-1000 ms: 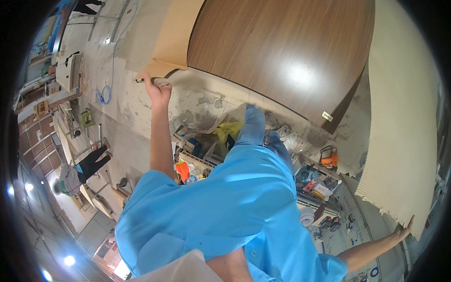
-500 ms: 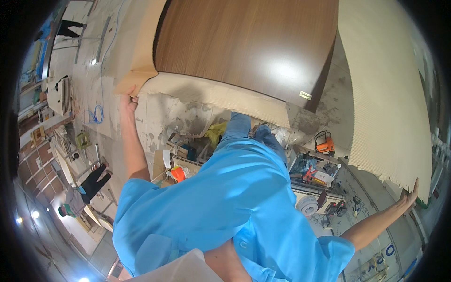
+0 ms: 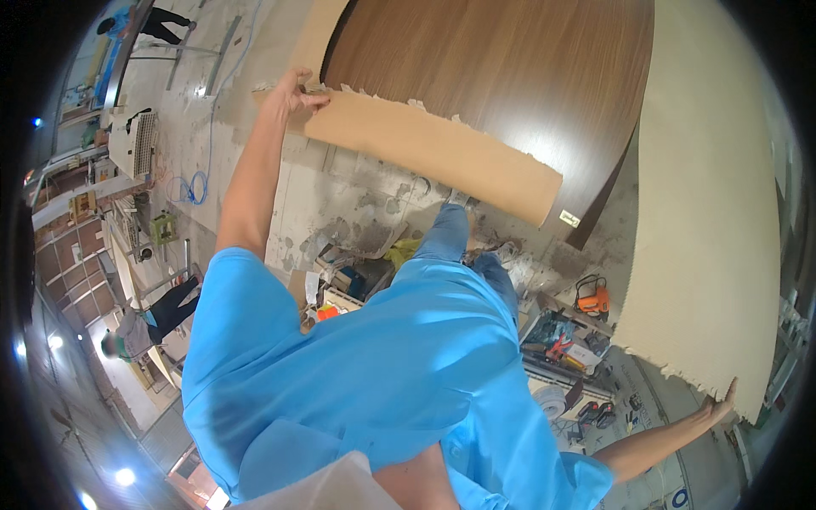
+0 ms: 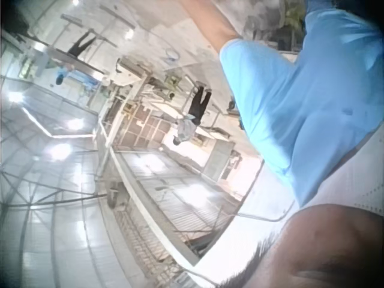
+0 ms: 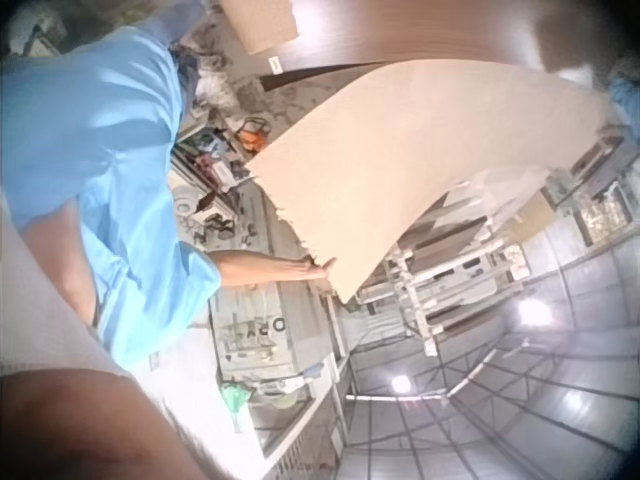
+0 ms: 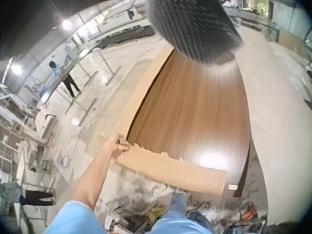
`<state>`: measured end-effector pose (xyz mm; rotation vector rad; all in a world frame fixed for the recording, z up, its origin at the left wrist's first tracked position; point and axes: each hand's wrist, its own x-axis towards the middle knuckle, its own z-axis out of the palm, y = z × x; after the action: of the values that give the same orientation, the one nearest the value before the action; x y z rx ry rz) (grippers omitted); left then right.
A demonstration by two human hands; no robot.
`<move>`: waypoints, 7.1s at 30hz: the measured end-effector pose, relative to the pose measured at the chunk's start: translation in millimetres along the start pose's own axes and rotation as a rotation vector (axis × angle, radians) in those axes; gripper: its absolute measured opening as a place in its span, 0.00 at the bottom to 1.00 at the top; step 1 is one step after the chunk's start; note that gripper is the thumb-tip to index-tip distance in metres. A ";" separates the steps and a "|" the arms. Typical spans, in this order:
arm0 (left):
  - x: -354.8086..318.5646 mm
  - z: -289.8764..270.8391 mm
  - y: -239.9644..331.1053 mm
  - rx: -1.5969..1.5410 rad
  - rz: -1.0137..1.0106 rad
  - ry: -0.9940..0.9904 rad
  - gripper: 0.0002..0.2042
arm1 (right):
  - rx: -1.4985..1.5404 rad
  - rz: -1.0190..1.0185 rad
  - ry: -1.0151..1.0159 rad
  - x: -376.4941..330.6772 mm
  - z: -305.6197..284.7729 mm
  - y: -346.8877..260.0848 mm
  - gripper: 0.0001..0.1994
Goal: The person aligns two large cardboard sheets on a workbench and secures them together using a handheld tape dispenser. The person smooths the tape and edges to ensure the sheets are joined.
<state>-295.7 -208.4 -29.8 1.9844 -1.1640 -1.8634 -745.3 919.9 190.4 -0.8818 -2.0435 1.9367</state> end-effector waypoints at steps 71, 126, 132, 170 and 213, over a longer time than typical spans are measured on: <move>-170.7 138.1 -159.7 -0.323 -0.318 -0.230 0.39 | 0.593 0.212 -0.040 -227.0 23.7 363.1 0.24; -130.4 133.1 -173.1 -0.368 -0.288 -0.279 0.41 | 0.540 0.413 -0.103 -365.3 132.4 415.8 0.21; -126.5 136.9 -175.1 -0.455 -0.323 -0.337 0.41 | 0.423 0.356 -0.061 -372.5 139.8 401.8 0.23; -134.6 124.0 -184.6 -0.462 -0.286 -0.428 0.43 | 0.478 0.304 -0.131 -379.7 134.0 405.8 0.32; -113.6 127.3 -195.0 -0.436 -0.271 -0.409 0.42 | 0.729 0.365 -0.274 -375.4 134.1 387.6 0.20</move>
<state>-320.8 43.0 -87.2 1.6241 -0.5001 -2.4829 -402.4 593.8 -101.5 -0.8621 -1.1290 2.8362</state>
